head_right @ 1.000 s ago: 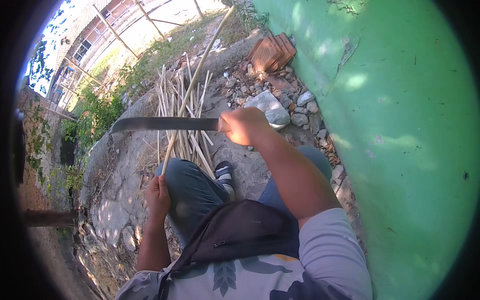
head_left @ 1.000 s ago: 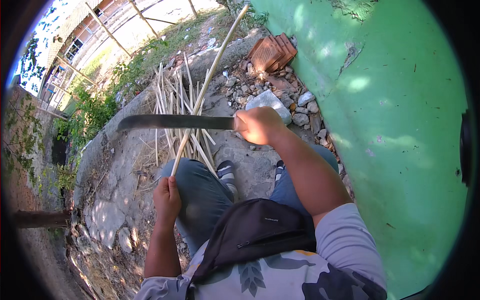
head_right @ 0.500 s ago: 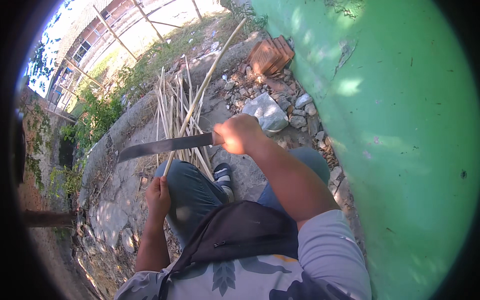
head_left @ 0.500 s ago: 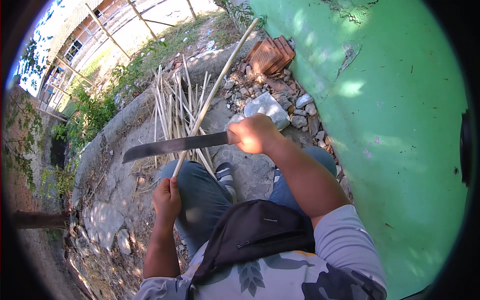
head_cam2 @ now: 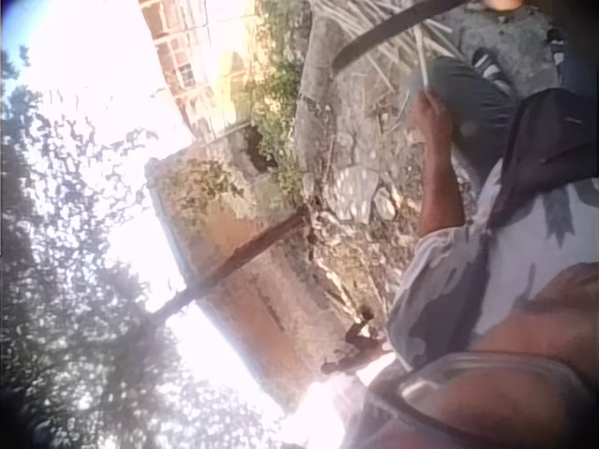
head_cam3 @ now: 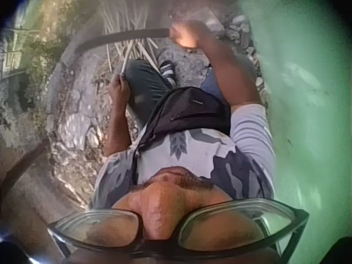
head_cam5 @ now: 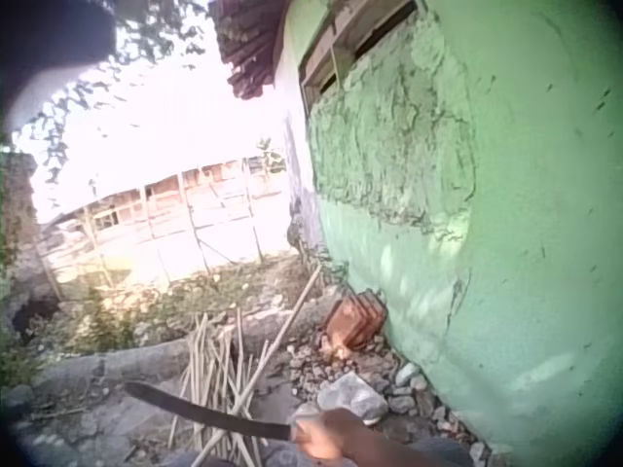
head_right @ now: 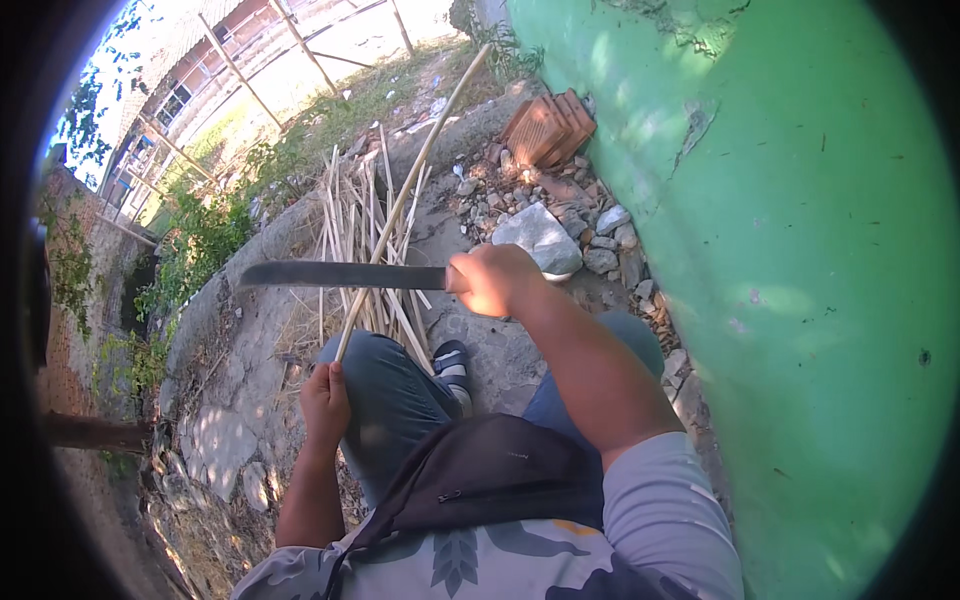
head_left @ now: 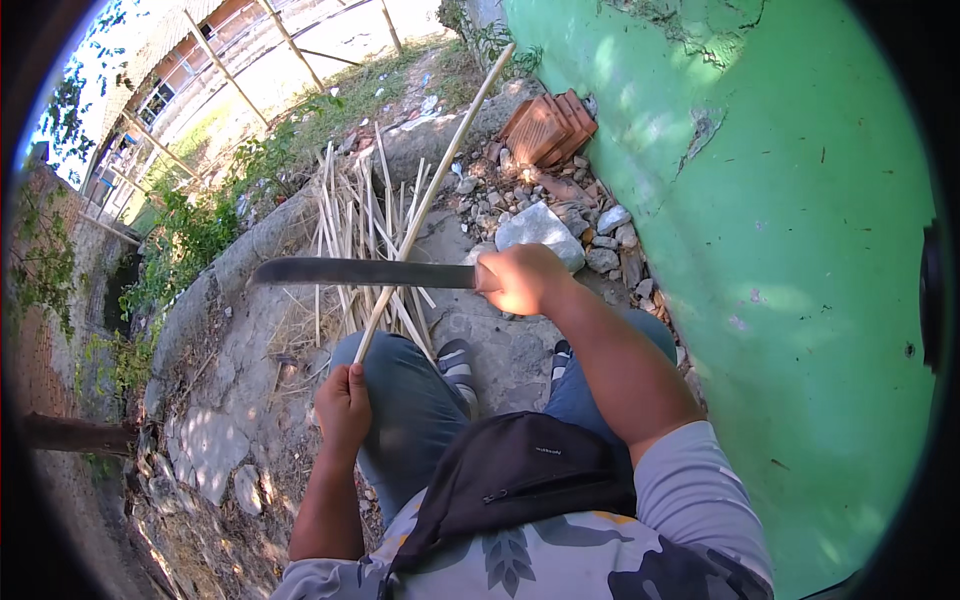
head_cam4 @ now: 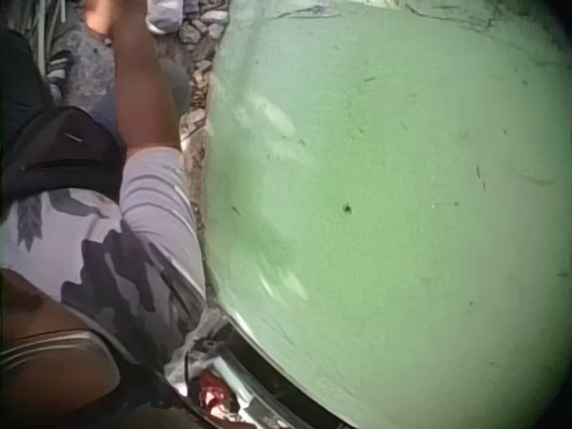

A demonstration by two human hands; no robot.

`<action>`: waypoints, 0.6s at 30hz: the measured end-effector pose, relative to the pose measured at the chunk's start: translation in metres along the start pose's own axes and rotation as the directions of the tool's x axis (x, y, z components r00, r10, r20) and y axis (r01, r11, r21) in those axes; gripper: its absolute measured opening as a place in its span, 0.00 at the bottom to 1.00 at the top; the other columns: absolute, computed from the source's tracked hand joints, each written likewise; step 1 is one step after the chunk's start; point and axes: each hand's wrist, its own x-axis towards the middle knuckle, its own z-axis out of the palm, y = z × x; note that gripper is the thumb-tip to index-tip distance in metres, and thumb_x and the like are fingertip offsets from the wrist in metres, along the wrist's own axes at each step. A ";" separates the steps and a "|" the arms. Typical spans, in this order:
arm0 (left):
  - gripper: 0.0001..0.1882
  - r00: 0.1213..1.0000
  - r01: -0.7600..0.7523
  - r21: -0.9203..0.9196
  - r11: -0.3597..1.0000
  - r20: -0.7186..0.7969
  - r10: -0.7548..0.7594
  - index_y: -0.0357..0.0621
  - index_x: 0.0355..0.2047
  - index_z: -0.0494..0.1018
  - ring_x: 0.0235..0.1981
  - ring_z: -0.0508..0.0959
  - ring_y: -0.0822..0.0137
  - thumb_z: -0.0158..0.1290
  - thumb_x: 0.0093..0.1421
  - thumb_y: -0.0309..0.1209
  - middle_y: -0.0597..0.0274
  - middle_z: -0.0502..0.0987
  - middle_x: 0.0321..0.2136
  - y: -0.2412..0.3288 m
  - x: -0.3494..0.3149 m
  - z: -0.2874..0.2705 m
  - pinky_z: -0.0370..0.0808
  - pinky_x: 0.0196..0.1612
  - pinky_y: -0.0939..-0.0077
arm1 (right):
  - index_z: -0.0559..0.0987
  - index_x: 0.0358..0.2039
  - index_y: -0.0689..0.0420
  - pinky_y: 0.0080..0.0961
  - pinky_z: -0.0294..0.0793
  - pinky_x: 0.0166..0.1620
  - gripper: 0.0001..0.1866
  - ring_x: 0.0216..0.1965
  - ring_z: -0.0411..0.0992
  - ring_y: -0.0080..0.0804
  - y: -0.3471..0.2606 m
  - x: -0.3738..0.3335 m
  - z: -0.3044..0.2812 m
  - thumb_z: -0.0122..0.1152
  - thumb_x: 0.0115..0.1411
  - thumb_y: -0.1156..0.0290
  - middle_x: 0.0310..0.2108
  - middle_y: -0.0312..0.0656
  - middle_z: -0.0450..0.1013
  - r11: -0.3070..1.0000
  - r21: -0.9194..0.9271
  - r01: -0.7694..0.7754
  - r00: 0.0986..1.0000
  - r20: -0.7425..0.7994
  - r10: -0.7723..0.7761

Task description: The person picks up a machete and a bamboo stick, then repeatedly scrapes the bamboo stick using the blade of the machete.

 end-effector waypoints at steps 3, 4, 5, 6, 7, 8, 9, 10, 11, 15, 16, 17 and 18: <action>0.23 0.999 -0.040 0.024 0.999 -0.001 0.041 0.38 0.26 0.70 0.17 0.69 0.60 0.49 0.73 0.44 0.54 0.68 0.15 -0.001 -0.005 -0.003 0.66 0.25 0.63 | 0.76 0.27 0.52 0.49 0.75 0.34 0.11 0.30 0.78 0.53 -0.010 0.002 -0.005 0.67 0.49 0.61 0.23 0.48 0.77 0.997 -0.031 0.074 0.997 -0.032 -0.075; 0.23 0.999 -0.039 0.027 0.999 -0.002 0.039 0.38 0.26 0.70 0.17 0.69 0.60 0.49 0.73 0.44 0.54 0.68 0.15 -0.002 -0.005 -0.002 0.66 0.25 0.63 | 0.76 0.27 0.53 0.49 0.75 0.34 0.10 0.30 0.77 0.55 0.001 0.003 -0.004 0.66 0.50 0.62 0.24 0.48 0.77 0.995 0.012 0.098 0.993 -0.067 -0.097; 0.23 0.998 -0.053 0.002 0.999 -0.020 0.053 0.39 0.25 0.68 0.19 0.65 0.66 0.47 0.73 0.44 0.59 0.65 0.15 -0.003 -0.005 0.000 0.64 0.25 0.66 | 0.76 0.27 0.53 0.49 0.75 0.34 0.10 0.30 0.77 0.55 0.009 0.004 -0.006 0.66 0.50 0.62 0.24 0.48 0.77 0.995 0.015 0.101 0.993 -0.066 -0.100; 0.24 0.997 -0.071 -0.026 0.997 -0.034 0.070 0.39 0.25 0.66 0.20 0.61 0.72 0.46 0.74 0.44 0.64 0.61 0.15 -0.003 -0.005 0.002 0.62 0.25 0.68 | 0.76 0.28 0.54 0.48 0.75 0.34 0.10 0.30 0.77 0.56 0.018 0.004 -0.011 0.66 0.51 0.63 0.24 0.48 0.77 0.993 0.122 -0.007 0.993 -0.118 0.021; 0.24 0.997 -0.074 -0.030 0.997 -0.032 0.073 0.39 0.25 0.66 0.20 0.61 0.72 0.46 0.74 0.44 0.64 0.61 0.15 -0.003 -0.004 0.003 0.62 0.25 0.68 | 0.77 0.29 0.55 0.48 0.74 0.33 0.10 0.30 0.77 0.56 0.028 0.005 -0.016 0.65 0.52 0.63 0.25 0.49 0.77 0.967 0.229 -0.107 0.976 -0.160 0.146; 0.22 0.998 -0.067 0.001 0.998 -0.023 0.067 0.39 0.27 0.70 0.19 0.67 0.65 0.47 0.73 0.44 0.58 0.66 0.16 -0.003 -0.003 0.003 0.65 0.25 0.66 | 0.77 0.30 0.57 0.47 0.73 0.34 0.11 0.32 0.77 0.57 0.044 0.006 -0.009 0.65 0.54 0.63 0.27 0.50 0.78 0.952 0.279 -0.122 0.948 -0.250 0.195; 0.22 0.998 -0.054 0.033 0.998 -0.014 0.054 0.39 0.30 0.74 0.19 0.73 0.57 0.48 0.72 0.45 0.53 0.72 0.17 -0.004 -0.004 0.002 0.68 0.26 0.63 | 0.77 0.30 0.57 0.47 0.73 0.34 0.11 0.32 0.77 0.57 0.045 0.006 -0.011 0.65 0.54 0.63 0.27 0.50 0.78 0.952 0.278 -0.125 0.949 -0.248 0.197; 0.22 0.998 -0.054 0.031 0.998 -0.011 0.054 0.39 0.30 0.74 0.19 0.73 0.57 0.48 0.72 0.45 0.53 0.72 0.17 -0.003 -0.004 0.002 0.68 0.26 0.63 | 0.80 0.33 0.56 0.46 0.75 0.37 0.12 0.34 0.78 0.55 0.045 0.006 -0.015 0.66 0.54 0.61 0.29 0.50 0.79 0.914 0.342 -0.219 0.928 -0.216 0.303; 0.22 1.000 -0.028 0.057 0.998 0.001 0.028 0.39 0.30 0.75 0.19 0.73 0.57 0.48 0.72 0.45 0.53 0.72 0.17 -0.002 -0.003 0.002 0.69 0.26 0.63 | 0.82 0.36 0.55 0.46 0.77 0.40 0.14 0.36 0.79 0.53 0.045 0.005 -0.018 0.67 0.54 0.60 0.31 0.51 0.80 0.862 0.402 -0.310 0.897 -0.177 0.405; 0.22 0.998 0.052 0.099 0.994 0.025 -0.054 0.40 0.31 0.75 0.21 0.75 0.56 0.48 0.72 0.46 0.52 0.74 0.18 0.010 -0.001 -0.001 0.70 0.27 0.61 | 0.83 0.36 0.50 0.47 0.78 0.40 0.13 0.35 0.79 0.53 0.033 -0.002 -0.003 0.66 0.53 0.58 0.28 0.47 0.79 0.981 0.188 0.044 0.996 -0.085 -0.028; 0.22 0.998 0.055 0.103 0.993 0.025 -0.057 0.40 0.31 0.75 0.21 0.75 0.56 0.48 0.72 0.46 0.52 0.74 0.18 0.009 -0.002 -0.002 0.70 0.27 0.61 | 0.83 0.36 0.50 0.47 0.78 0.40 0.13 0.35 0.79 0.53 0.017 0.000 -0.004 0.66 0.53 0.58 0.28 0.47 0.79 0.980 0.192 0.045 0.996 -0.084 -0.029; 0.22 0.999 0.033 0.124 0.992 0.030 -0.037 0.40 0.31 0.76 0.21 0.76 0.54 0.48 0.72 0.47 0.52 0.74 0.19 0.008 -0.003 -0.003 0.70 0.28 0.60 | 0.82 0.35 0.49 0.47 0.78 0.40 0.12 0.34 0.79 0.53 0.000 0.002 -0.006 0.65 0.54 0.58 0.28 0.47 0.79 0.997 0.080 0.015 0.998 0.054 -0.019; 0.23 0.999 0.010 0.143 0.990 0.036 -0.015 0.40 0.31 0.76 0.22 0.76 0.53 0.48 0.72 0.47 0.51 0.75 0.19 0.007 -0.003 -0.004 0.71 0.28 0.60 | 0.81 0.34 0.49 0.48 0.78 0.39 0.11 0.34 0.79 0.53 -0.010 0.003 -0.008 0.64 0.54 0.58 0.27 0.46 0.78 0.999 -0.037 0.000 0.982 0.187 0.007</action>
